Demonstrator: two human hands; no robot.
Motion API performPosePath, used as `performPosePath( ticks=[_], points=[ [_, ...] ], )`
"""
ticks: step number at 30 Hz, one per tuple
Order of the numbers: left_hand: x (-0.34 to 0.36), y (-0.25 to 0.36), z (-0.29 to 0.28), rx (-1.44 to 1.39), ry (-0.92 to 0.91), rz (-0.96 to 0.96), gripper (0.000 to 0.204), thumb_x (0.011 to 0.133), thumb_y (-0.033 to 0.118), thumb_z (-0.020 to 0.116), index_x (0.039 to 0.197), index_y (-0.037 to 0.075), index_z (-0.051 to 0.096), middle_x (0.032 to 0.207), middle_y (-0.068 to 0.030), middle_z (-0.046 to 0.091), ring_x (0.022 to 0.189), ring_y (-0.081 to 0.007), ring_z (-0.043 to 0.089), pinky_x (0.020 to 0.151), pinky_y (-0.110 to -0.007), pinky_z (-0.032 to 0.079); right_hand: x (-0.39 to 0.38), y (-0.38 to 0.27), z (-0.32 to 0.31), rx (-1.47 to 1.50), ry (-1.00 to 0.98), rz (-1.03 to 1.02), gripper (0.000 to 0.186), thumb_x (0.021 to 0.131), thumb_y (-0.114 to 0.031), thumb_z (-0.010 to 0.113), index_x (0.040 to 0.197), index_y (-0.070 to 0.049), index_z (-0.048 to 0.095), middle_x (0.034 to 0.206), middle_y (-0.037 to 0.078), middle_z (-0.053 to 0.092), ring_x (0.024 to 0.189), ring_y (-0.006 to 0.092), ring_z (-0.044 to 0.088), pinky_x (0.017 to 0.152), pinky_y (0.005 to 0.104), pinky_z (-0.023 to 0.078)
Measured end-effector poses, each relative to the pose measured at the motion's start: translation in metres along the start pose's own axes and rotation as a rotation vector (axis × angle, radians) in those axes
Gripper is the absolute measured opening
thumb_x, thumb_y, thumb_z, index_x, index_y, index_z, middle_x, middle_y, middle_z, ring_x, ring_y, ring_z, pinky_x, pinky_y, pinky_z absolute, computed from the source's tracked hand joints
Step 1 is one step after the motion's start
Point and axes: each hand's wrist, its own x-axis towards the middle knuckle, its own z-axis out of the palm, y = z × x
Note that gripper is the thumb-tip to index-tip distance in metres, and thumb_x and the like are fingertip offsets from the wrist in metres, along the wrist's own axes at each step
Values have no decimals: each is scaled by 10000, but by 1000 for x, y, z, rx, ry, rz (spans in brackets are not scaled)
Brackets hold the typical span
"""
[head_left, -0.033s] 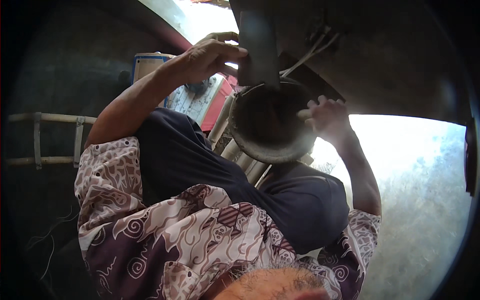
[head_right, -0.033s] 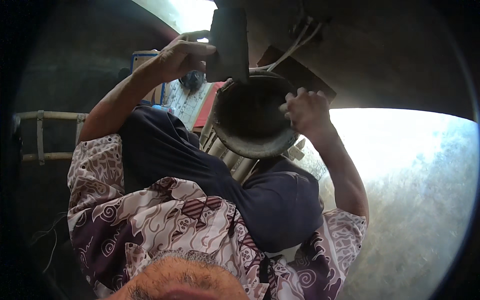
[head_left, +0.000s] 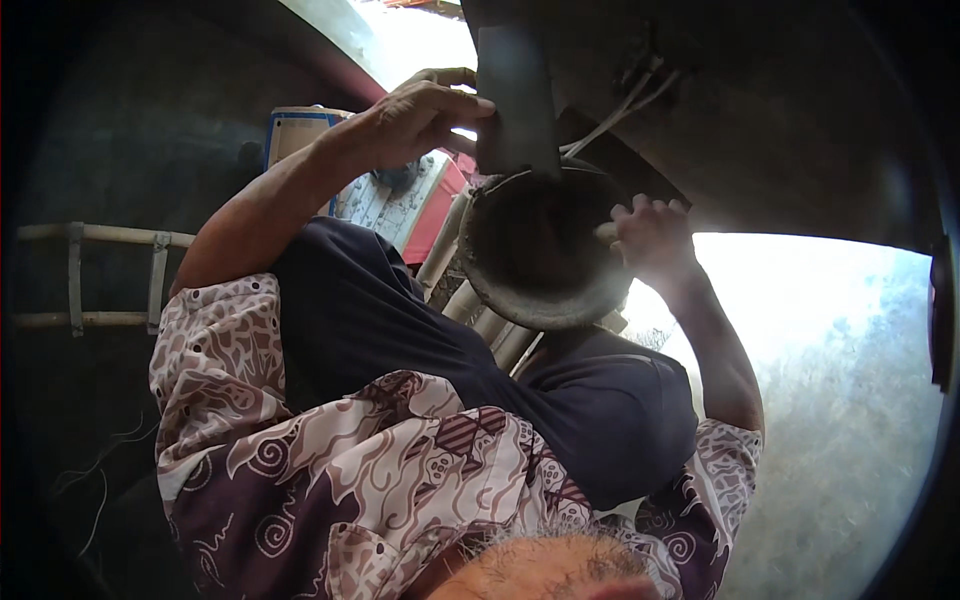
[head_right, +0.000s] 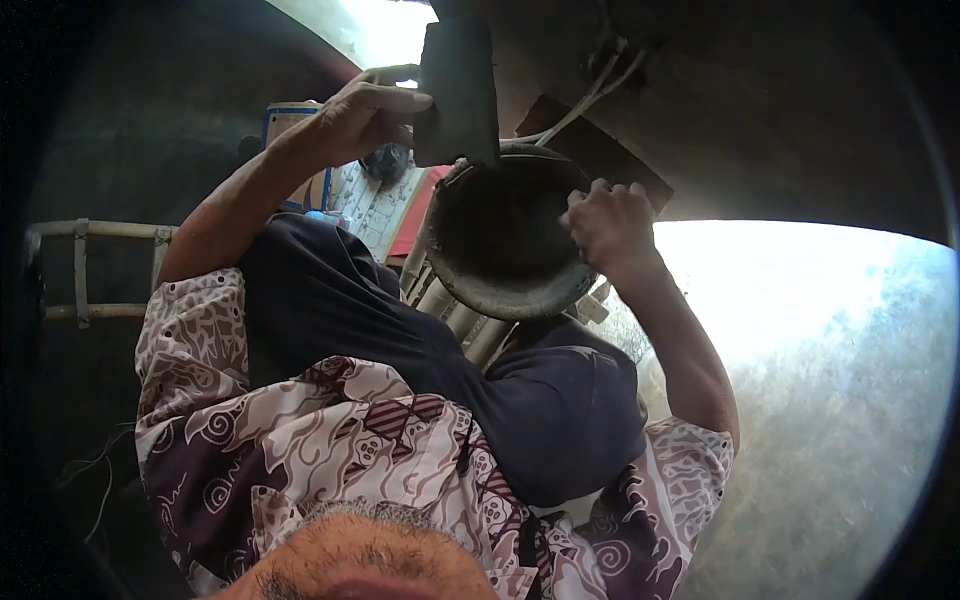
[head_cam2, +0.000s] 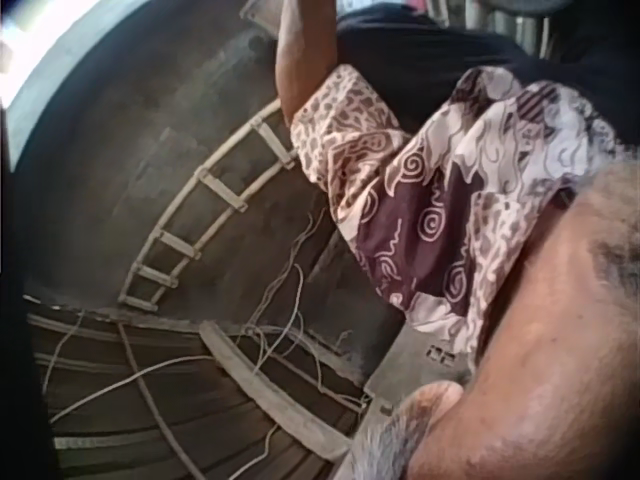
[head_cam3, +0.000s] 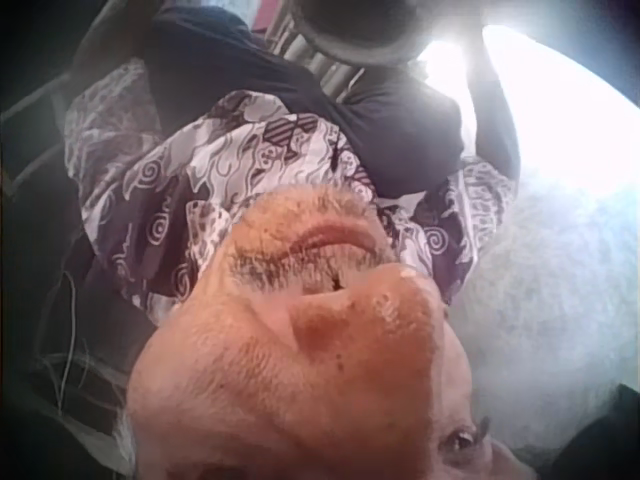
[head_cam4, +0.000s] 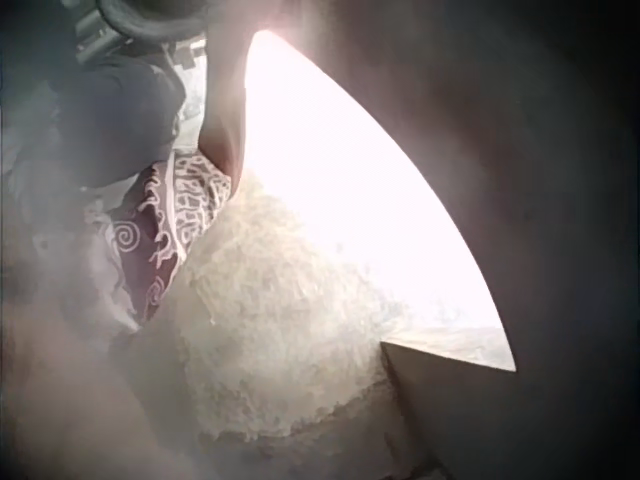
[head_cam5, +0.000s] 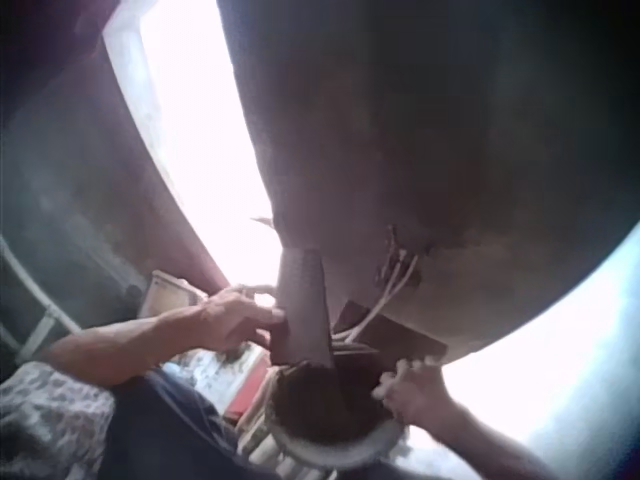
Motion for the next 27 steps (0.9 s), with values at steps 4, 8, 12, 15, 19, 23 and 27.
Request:
performPosePath(
  ticks=[4, 8, 12, 15, 19, 23, 27],
  points=[
    [-12, 0, 5, -104, 5, 27, 308, 895, 56, 629, 1188, -19, 574, 905, -71, 678, 691, -114, 671, 649, -256, 588, -4, -19, 7, -110, 20, 27, 159, 860, -220, 642, 943, -94, 693, 940, 127, 648, 909, 265, 662, 815, 413, 478],
    [-10, -10, -6, -159, 27, 11, 216, 890, 74, 644, 1092, 4, 620, 828, -42, 655, 586, -90, 605, 562, -226, 531, -18, -24, 12, -158, 116, 40, 177, 884, -195, 598, 976, -81, 698, 941, 156, 652, 959, 285, 646, 872, 424, 449],
    [-1, -16, -10, -149, 57, 2, 158, 909, 181, 674, 945, 29, 652, 804, -29, 649, 612, -109, 596, 541, -239, 488, -28, -22, 3, -138, 150, 117, 210, 933, -217, 544, 961, -90, 709, 956, 161, 704, 958, 294, 672, 879, 441, 457],
    [8, -36, -57, -266, 58, -54, 100, 869, 55, 624, 963, 55, 589, 980, -124, 643, 861, -267, 633, 700, -377, 547, -12, -30, -13, -42, -128, 63, 182, 911, -183, 566, 901, -91, 722, 876, 140, 712, 900, 260, 711, 796, 426, 522],
    [13, -28, -43, -247, 22, -50, 54, 873, 67, 614, 908, 68, 573, 934, -108, 628, 842, -271, 632, 688, -420, 548, -10, -31, 11, -96, -132, -63, 131, 854, -100, 596, 885, -82, 722, 845, 135, 710, 865, 261, 725, 713, 385, 575],
    [12, -25, -32, -229, 141, 2, 47, 881, 52, 594, 898, 61, 551, 939, -112, 617, 821, -283, 637, 693, -443, 572, -39, -19, -1, -16, -25, -88, 184, 799, -48, 631, 979, -55, 673, 912, 138, 691, 857, 301, 702, 713, 382, 572],
    [7, -23, -40, -206, 114, 65, 42, 884, 41, 579, 910, 51, 547, 922, -117, 610, 821, -290, 643, 707, -491, 584, -81, -10, -30, -18, 14, -25, 320, 801, -89, 659, 1118, -69, 619, 985, 125, 632, 875, 291, 644, 724, 421, 553]
  ],
)
